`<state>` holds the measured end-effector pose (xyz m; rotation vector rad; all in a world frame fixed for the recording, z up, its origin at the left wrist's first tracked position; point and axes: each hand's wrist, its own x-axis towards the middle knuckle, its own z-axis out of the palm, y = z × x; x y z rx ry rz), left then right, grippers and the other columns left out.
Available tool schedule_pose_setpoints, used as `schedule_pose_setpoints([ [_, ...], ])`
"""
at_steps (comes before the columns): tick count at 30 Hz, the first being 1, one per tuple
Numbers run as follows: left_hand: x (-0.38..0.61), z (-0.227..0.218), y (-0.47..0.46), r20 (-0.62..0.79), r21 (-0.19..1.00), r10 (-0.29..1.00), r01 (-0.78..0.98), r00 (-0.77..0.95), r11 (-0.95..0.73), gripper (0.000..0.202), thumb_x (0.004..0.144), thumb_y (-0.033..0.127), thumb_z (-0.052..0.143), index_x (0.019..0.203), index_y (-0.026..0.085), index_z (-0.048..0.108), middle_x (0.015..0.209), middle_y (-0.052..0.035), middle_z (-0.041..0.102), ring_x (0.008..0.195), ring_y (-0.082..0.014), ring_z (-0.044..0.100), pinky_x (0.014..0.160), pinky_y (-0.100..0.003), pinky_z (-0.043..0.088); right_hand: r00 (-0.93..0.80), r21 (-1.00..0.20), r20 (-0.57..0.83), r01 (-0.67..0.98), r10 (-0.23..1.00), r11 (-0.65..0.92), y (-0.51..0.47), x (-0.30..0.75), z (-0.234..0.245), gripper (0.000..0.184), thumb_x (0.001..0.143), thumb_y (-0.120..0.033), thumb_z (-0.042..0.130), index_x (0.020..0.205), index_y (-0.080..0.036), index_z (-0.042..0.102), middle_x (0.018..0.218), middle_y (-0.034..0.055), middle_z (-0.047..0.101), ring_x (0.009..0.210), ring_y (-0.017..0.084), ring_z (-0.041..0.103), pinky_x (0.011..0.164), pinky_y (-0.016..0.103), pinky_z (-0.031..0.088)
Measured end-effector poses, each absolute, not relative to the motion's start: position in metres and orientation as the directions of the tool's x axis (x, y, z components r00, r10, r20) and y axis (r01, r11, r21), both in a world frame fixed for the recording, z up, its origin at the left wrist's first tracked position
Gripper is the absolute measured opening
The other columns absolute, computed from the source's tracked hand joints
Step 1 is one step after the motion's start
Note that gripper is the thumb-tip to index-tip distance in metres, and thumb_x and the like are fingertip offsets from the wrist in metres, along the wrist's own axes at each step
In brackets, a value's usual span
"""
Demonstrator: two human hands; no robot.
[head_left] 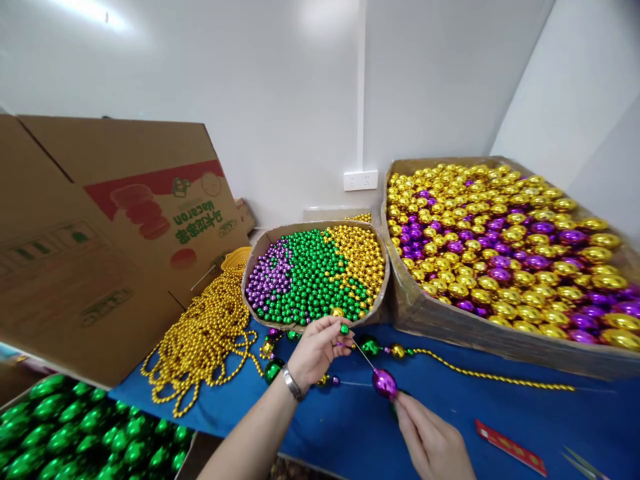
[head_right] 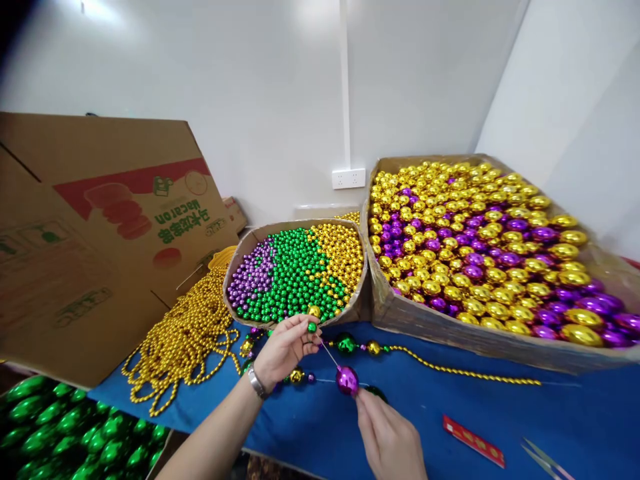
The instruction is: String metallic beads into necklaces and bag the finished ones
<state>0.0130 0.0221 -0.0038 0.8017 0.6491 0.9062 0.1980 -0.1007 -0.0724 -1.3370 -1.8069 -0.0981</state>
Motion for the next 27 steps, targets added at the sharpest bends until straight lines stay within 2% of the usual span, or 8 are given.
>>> schedule_pose_setpoints([
  [8, 0.017, -0.003, 0.017, -0.189, 0.777, 0.863, -0.466, 0.469, 0.424, 0.021, 0.078, 0.028, 0.065, 0.090, 0.012, 0.061, 0.077, -0.0068, 0.065, 0.065, -0.0124, 0.062, 0.061, -0.024, 0.049, -0.064, -0.407, 0.667, 0.804, 0.742, 0.435, -0.101, 0.198, -0.075, 0.029, 0.093, -0.027, 0.037, 0.099, -0.017, 0.064, 0.085, 0.0064, 0.073, 0.071, 0.016, 0.070, 0.066, 0.021, 0.055],
  [19, 0.021, -0.011, 0.016, -0.207, 0.748, 0.857, -0.488, 0.472, 0.450, 0.025, 0.079, 0.033, 0.064, 0.093, 0.012, 0.060, 0.071, -0.0052, 0.064, 0.062, -0.0125, 0.062, 0.059, -0.024, 0.049, -0.048, -0.400, 0.663, 0.820, 0.747, 0.409, -0.102, 0.199, -0.073, 0.033, 0.095, -0.029, 0.034, 0.096, -0.018, 0.065, 0.081, 0.0065, 0.073, 0.066, 0.015, 0.070, 0.063, 0.019, 0.054],
  [24, 0.023, -0.010, 0.012, -0.195, 0.786, 0.876, -0.464, 0.441, 0.409, 0.027, 0.078, 0.036, 0.065, 0.091, 0.013, 0.060, 0.073, -0.0059, 0.065, 0.061, -0.0121, 0.061, 0.059, -0.024, 0.048, -0.069, -0.380, 0.661, 0.828, 0.748, 0.412, -0.102, 0.199, -0.077, 0.033, 0.095, -0.029, 0.034, 0.095, -0.018, 0.065, 0.082, 0.0063, 0.073, 0.067, 0.015, 0.070, 0.063, 0.019, 0.054],
  [27, 0.024, -0.009, 0.007, -0.136, 0.880, 0.897, -0.364, 0.422, 0.305, 0.030, 0.078, 0.040, 0.063, 0.091, 0.014, 0.062, 0.076, -0.0067, 0.066, 0.064, -0.0133, 0.061, 0.062, -0.025, 0.048, -0.055, -0.386, 0.659, 0.831, 0.750, 0.400, -0.102, 0.199, -0.078, 0.034, 0.095, -0.030, 0.034, 0.094, -0.018, 0.065, 0.081, 0.0063, 0.073, 0.066, 0.015, 0.070, 0.063, 0.019, 0.055],
])
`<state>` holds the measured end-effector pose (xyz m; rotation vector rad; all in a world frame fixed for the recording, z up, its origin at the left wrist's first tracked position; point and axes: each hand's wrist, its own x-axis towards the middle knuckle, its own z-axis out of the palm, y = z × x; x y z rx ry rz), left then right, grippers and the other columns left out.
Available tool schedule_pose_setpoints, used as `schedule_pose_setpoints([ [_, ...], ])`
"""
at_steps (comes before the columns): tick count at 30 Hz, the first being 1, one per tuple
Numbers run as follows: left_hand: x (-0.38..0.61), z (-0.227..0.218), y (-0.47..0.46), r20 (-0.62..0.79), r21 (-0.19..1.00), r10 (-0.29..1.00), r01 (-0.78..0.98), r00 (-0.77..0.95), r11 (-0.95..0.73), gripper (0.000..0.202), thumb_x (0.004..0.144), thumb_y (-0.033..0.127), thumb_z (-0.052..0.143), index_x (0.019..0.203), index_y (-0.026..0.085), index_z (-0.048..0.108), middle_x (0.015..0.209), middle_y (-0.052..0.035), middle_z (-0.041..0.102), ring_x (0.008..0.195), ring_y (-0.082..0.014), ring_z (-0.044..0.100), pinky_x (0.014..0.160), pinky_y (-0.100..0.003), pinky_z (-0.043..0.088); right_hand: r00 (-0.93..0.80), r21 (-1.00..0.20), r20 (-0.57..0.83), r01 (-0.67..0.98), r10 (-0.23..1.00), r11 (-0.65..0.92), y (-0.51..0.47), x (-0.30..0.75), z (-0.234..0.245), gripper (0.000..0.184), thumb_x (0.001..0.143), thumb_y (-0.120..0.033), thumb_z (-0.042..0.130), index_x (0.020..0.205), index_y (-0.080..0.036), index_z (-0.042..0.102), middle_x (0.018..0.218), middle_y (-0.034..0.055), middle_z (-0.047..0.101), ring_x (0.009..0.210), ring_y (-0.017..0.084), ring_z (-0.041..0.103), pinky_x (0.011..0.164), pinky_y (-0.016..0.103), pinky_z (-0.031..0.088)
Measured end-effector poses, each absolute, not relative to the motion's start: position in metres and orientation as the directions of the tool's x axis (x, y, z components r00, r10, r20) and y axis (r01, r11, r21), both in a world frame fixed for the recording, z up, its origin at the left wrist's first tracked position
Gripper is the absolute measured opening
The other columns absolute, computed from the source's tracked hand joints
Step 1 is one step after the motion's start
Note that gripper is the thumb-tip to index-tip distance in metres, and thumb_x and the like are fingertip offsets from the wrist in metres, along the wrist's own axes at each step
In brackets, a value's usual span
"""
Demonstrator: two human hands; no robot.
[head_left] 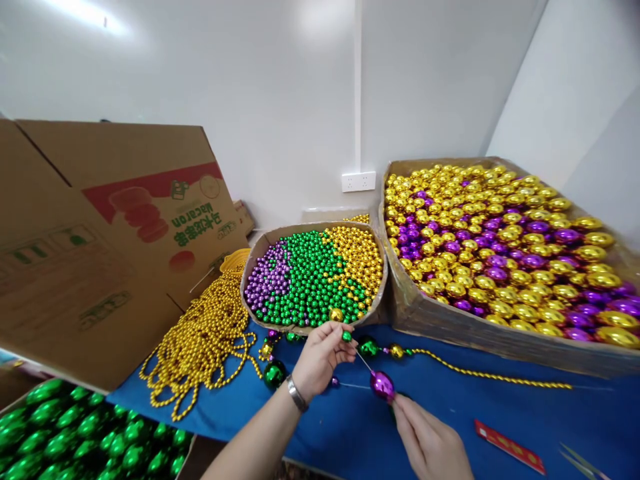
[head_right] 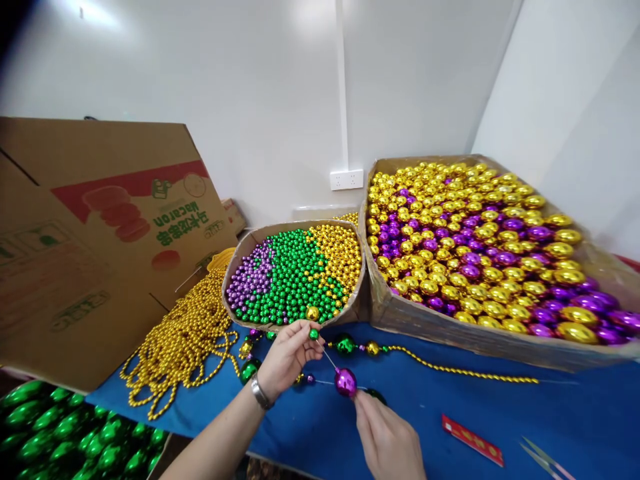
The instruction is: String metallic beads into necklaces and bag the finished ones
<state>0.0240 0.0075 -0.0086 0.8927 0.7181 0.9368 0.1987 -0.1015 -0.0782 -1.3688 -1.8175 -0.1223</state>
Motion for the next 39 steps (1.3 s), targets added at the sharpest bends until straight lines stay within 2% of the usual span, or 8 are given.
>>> schedule_pose_setpoints([
  [4, 0.019, -0.006, 0.019, 0.124, 0.990, 0.939, 0.026, 0.320, -0.139, 0.035, 0.085, 0.043, 0.051, 0.105, 0.017, 0.063, 0.097, -0.0092, 0.065, 0.083, -0.0187, 0.060, 0.074, -0.031, 0.047, -0.039, -0.395, 0.659, 0.832, 0.751, 0.390, -0.101, 0.200, -0.078, 0.036, 0.095, -0.031, 0.033, 0.095, -0.017, 0.066, 0.082, 0.0071, 0.073, 0.068, 0.015, 0.070, 0.063, 0.020, 0.055],
  [7, 0.013, -0.008, 0.046, 0.352, 0.756, 0.892, 0.476, 0.283, -0.449, 0.033, 0.085, 0.038, 0.051, 0.112, 0.020, 0.061, 0.110, -0.0103, 0.061, 0.103, -0.0239, 0.053, 0.090, -0.038, 0.041, -0.045, -0.374, 0.657, 0.847, 0.752, 0.378, -0.101, 0.201, -0.080, 0.037, 0.095, -0.032, 0.033, 0.094, -0.017, 0.067, 0.083, 0.0073, 0.073, 0.068, 0.015, 0.070, 0.062, 0.019, 0.055],
  [11, 0.011, -0.016, 0.077, 0.263, 0.512, 0.871, 0.706, 0.414, -0.490, 0.032, 0.079, 0.034, 0.058, 0.106, 0.019, 0.064, 0.102, -0.0115, 0.062, 0.101, -0.0282, 0.051, 0.090, -0.044, 0.039, -0.044, -0.372, 0.667, 0.846, 0.744, 0.383, -0.101, 0.201, -0.082, 0.037, 0.096, -0.031, 0.032, 0.094, -0.017, 0.066, 0.082, 0.0070, 0.073, 0.067, 0.015, 0.070, 0.061, 0.019, 0.054],
  [14, 0.013, -0.020, 0.077, 0.223, 0.692, 0.888, 0.576, 0.403, -0.435, 0.031, 0.077, 0.036, 0.061, 0.103, 0.019, 0.064, 0.096, -0.0084, 0.064, 0.095, -0.0249, 0.053, 0.087, -0.040, 0.041, -0.020, -0.399, 0.659, 0.838, 0.752, 0.372, -0.100, 0.202, -0.082, 0.038, 0.096, -0.033, 0.031, 0.095, -0.018, 0.066, 0.081, 0.0068, 0.073, 0.064, 0.015, 0.070, 0.056, 0.018, 0.053],
  [18, 0.014, -0.013, 0.056, 0.057, 0.998, 0.922, 0.003, 0.382, -0.063, 0.038, 0.077, 0.040, 0.063, 0.107, 0.017, 0.061, 0.090, -0.0058, 0.063, 0.082, -0.0181, 0.059, 0.075, -0.032, 0.047, -0.016, -0.405, 0.649, 0.838, 0.760, 0.364, -0.099, 0.203, -0.081, 0.035, 0.095, -0.032, 0.034, 0.095, -0.018, 0.066, 0.082, 0.0065, 0.073, 0.068, 0.015, 0.070, 0.058, 0.019, 0.053],
  [20, 0.013, -0.006, 0.044, -0.009, 0.973, 0.907, -0.205, 0.421, 0.105, 0.039, 0.074, 0.037, 0.067, 0.107, 0.016, 0.061, 0.092, -0.0066, 0.063, 0.081, -0.0167, 0.060, 0.074, -0.031, 0.049, -0.021, -0.400, 0.650, 0.840, 0.760, 0.366, -0.098, 0.202, -0.080, 0.035, 0.095, -0.032, 0.034, 0.095, -0.018, 0.066, 0.082, 0.0062, 0.073, 0.068, 0.015, 0.070, 0.060, 0.019, 0.054],
  [24, 0.013, 0.002, 0.031, -0.049, 0.910, 0.880, -0.342, 0.472, 0.235, 0.036, 0.072, 0.030, 0.071, 0.103, 0.013, 0.064, 0.093, -0.0086, 0.064, 0.079, -0.0160, 0.062, 0.073, -0.029, 0.049, -0.038, -0.374, 0.665, 0.847, 0.746, 0.377, -0.098, 0.199, -0.078, 0.035, 0.095, -0.030, 0.032, 0.094, -0.017, 0.065, 0.081, 0.0055, 0.073, 0.066, 0.015, 0.070, 0.061, 0.019, 0.054],
  [39, 0.014, -0.002, 0.026, -0.084, 0.852, 0.862, -0.413, 0.500, 0.323, 0.028, 0.079, 0.026, 0.064, 0.102, 0.011, 0.063, 0.087, -0.0084, 0.064, 0.074, -0.0155, 0.063, 0.068, -0.028, 0.051, -0.058, -0.353, 0.672, 0.851, 0.738, 0.388, -0.100, 0.200, -0.079, 0.035, 0.095, -0.029, 0.033, 0.094, -0.017, 0.066, 0.081, 0.0059, 0.073, 0.065, 0.015, 0.070, 0.060, 0.019, 0.053],
])
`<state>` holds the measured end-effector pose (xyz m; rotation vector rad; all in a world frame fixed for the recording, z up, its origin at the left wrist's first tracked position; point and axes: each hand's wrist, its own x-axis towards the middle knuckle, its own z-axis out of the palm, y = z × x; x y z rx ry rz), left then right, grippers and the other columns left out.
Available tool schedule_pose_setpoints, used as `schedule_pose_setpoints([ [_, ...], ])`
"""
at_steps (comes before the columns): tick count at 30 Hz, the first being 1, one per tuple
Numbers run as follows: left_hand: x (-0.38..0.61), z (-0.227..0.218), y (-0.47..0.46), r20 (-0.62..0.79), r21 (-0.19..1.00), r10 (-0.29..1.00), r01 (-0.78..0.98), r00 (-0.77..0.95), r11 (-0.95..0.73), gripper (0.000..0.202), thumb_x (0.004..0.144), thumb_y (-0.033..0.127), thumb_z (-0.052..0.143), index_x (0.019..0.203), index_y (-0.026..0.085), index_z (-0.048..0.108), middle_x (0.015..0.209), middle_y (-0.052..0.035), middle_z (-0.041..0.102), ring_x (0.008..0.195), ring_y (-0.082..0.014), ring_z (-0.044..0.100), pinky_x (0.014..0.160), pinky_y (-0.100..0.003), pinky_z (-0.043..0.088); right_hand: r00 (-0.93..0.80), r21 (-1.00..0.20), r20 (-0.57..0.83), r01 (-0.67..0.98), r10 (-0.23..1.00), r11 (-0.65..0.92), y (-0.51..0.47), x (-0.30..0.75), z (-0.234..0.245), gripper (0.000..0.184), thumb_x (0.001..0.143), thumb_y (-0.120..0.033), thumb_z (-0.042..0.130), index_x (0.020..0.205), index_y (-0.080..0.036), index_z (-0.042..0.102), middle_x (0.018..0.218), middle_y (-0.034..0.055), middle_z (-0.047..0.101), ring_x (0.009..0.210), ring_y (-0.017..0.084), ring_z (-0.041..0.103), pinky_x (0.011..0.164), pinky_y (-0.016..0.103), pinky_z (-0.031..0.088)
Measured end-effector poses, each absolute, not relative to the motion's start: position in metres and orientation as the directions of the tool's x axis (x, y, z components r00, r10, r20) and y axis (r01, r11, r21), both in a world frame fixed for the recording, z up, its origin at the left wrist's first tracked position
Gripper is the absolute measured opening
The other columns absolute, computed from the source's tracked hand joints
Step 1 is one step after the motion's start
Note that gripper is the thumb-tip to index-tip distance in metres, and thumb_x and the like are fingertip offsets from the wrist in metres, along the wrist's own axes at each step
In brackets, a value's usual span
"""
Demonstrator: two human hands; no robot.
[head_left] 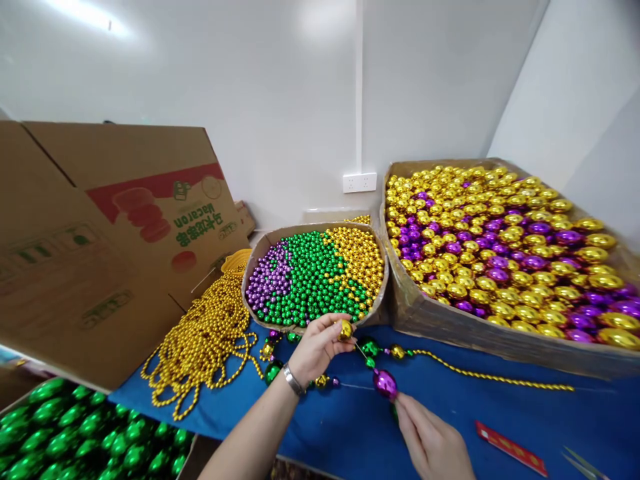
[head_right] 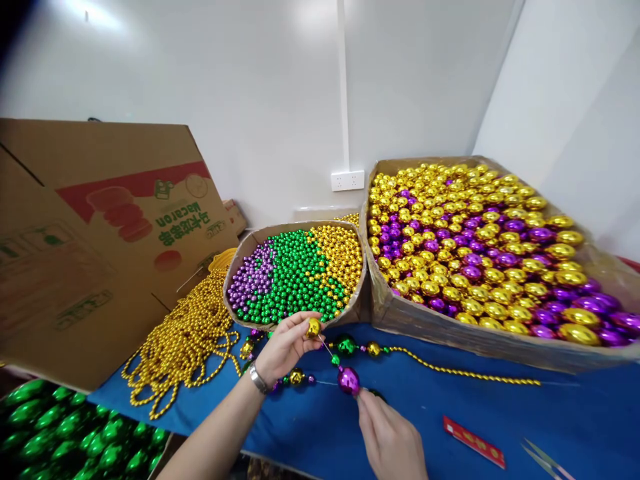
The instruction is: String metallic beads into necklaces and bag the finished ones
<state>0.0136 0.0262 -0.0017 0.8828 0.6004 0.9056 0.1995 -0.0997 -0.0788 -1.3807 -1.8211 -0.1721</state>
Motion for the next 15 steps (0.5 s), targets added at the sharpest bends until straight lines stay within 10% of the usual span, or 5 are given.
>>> schedule_pose_setpoints([
  [15, 0.019, -0.005, 0.014, 0.016, 0.971, 0.874, -0.216, 0.485, 0.102, 0.039, 0.070, 0.024, 0.073, 0.106, 0.015, 0.061, 0.093, -0.0058, 0.063, 0.080, -0.0125, 0.058, 0.073, -0.025, 0.048, -0.018, -0.429, 0.591, 0.840, 0.806, 0.333, -0.099, 0.199, -0.081, 0.023, 0.094, -0.026, 0.035, 0.104, -0.020, 0.054, 0.082, 0.0040, 0.071, 0.066, 0.015, 0.069, 0.055, 0.021, 0.052],
])
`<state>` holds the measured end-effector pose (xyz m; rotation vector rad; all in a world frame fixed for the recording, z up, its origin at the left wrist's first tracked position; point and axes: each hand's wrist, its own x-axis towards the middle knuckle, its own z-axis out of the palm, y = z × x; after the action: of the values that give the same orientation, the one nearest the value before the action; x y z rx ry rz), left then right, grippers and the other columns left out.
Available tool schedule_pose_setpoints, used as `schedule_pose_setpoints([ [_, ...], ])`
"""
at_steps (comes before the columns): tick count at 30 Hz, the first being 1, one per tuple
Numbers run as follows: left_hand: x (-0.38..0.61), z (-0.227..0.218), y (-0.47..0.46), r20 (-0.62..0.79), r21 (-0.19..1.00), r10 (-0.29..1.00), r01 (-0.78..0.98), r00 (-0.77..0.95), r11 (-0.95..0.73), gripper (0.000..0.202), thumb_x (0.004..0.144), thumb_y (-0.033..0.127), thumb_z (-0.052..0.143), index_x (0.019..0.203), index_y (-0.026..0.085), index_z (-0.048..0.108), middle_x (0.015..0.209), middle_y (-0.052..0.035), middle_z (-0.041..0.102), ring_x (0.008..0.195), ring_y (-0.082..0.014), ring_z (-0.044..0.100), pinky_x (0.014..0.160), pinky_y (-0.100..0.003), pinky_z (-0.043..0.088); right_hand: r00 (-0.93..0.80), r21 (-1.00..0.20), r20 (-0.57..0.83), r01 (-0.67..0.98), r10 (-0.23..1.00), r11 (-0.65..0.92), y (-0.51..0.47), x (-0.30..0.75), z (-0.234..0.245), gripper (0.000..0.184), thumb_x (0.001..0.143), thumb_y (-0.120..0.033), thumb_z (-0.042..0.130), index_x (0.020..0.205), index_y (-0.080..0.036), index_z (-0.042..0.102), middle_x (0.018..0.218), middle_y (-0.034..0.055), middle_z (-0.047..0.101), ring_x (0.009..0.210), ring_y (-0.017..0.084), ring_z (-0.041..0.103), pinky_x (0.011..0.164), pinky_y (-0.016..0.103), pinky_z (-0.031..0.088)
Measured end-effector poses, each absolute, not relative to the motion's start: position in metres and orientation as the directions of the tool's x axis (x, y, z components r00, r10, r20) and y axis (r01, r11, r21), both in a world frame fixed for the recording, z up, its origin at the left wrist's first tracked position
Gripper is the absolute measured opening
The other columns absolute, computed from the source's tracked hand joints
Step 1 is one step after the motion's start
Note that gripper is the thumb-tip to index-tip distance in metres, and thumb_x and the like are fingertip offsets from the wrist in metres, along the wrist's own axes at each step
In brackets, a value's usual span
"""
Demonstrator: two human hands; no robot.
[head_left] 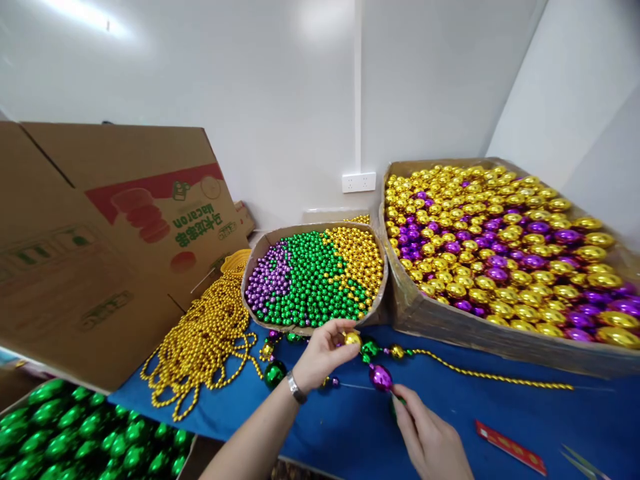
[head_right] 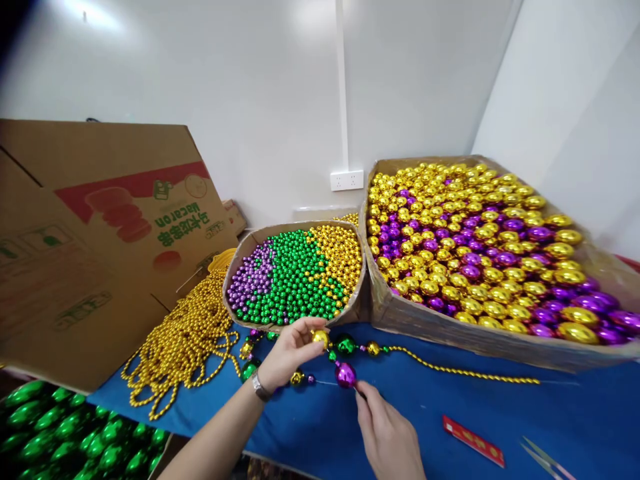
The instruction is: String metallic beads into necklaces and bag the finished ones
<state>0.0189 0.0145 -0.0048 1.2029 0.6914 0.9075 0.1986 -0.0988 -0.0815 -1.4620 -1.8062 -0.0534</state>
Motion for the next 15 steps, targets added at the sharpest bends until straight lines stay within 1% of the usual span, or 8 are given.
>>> schedule_pose_setpoints([
  [2, 0.021, -0.007, 0.012, 0.025, 0.980, 0.873, -0.186, 0.486, 0.075, 0.041, 0.069, 0.023, 0.074, 0.106, 0.016, 0.060, 0.095, -0.0055, 0.063, 0.081, -0.0115, 0.057, 0.074, -0.024, 0.046, 0.009, -0.507, 0.532, 0.804, 0.847, 0.310, -0.098, 0.198, -0.080, 0.021, 0.094, -0.025, 0.034, 0.104, -0.020, 0.052, 0.081, 0.0035, 0.069, 0.065, 0.014, 0.068, 0.054, 0.019, 0.051],
  [4, 0.022, -0.009, 0.011, 0.015, 0.976, 0.879, -0.198, 0.477, 0.091, 0.040, 0.069, 0.023, 0.074, 0.105, 0.016, 0.058, 0.095, -0.0058, 0.063, 0.081, -0.0117, 0.057, 0.074, -0.024, 0.046, 0.009, -0.553, 0.510, 0.770, 0.860, 0.319, -0.097, 0.199, -0.079, 0.022, 0.094, -0.025, 0.032, 0.104, -0.021, 0.052, 0.084, 0.0046, 0.067, 0.069, 0.013, 0.067, 0.058, 0.019, 0.051],
  [6, 0.023, -0.012, 0.010, 0.009, 0.968, 0.889, -0.228, 0.458, 0.108, 0.039, 0.069, 0.024, 0.074, 0.104, 0.015, 0.057, 0.095, -0.0060, 0.063, 0.081, -0.0123, 0.057, 0.073, -0.025, 0.047, 0.012, -0.572, 0.521, 0.747, 0.854, 0.338, -0.097, 0.200, -0.079, 0.024, 0.094, -0.025, 0.032, 0.106, -0.022, 0.053, 0.087, 0.0056, 0.064, 0.073, 0.013, 0.066, 0.062, 0.019, 0.052],
  [10, 0.025, -0.014, 0.006, 0.014, 0.960, 0.909, -0.261, 0.417, 0.105, 0.038, 0.068, 0.023, 0.075, 0.100, 0.015, 0.056, 0.093, -0.0059, 0.063, 0.080, -0.0122, 0.057, 0.073, -0.025, 0.047, 0.046, -0.607, 0.537, 0.714, 0.842, 0.348, -0.099, 0.202, -0.080, 0.023, 0.094, -0.028, 0.035, 0.104, -0.023, 0.055, 0.084, 0.0043, 0.062, 0.073, 0.013, 0.065, 0.064, 0.019, 0.051],
  [12, 0.026, -0.014, 0.004, 0.012, 0.959, 0.916, -0.264, 0.400, 0.102, 0.038, 0.068, 0.024, 0.075, 0.099, 0.015, 0.056, 0.092, -0.0056, 0.063, 0.079, -0.0120, 0.057, 0.072, -0.024, 0.047, 0.075, -0.645, 0.496, 0.698, 0.865, 0.310, -0.100, 0.202, -0.081, 0.020, 0.093, -0.031, 0.040, 0.099, -0.024, 0.056, 0.081, 0.0029, 0.063, 0.071, 0.014, 0.065, 0.063, 0.020, 0.051],
  [15, 0.028, -0.015, 0.002, -0.002, 0.960, 0.934, -0.261, 0.358, 0.102, 0.037, 0.067, 0.025, 0.076, 0.096, 0.015, 0.056, 0.087, -0.0036, 0.062, 0.075, -0.0112, 0.057, 0.069, -0.024, 0.047, 0.128, -0.710, 0.399, 0.669, 0.908, 0.218, -0.102, 0.202, -0.083, 0.018, 0.091, -0.036, 0.043, 0.092, -0.023, 0.057, 0.075, 0.0007, 0.063, 0.062, 0.013, 0.064, 0.058, 0.019, 0.050],
])
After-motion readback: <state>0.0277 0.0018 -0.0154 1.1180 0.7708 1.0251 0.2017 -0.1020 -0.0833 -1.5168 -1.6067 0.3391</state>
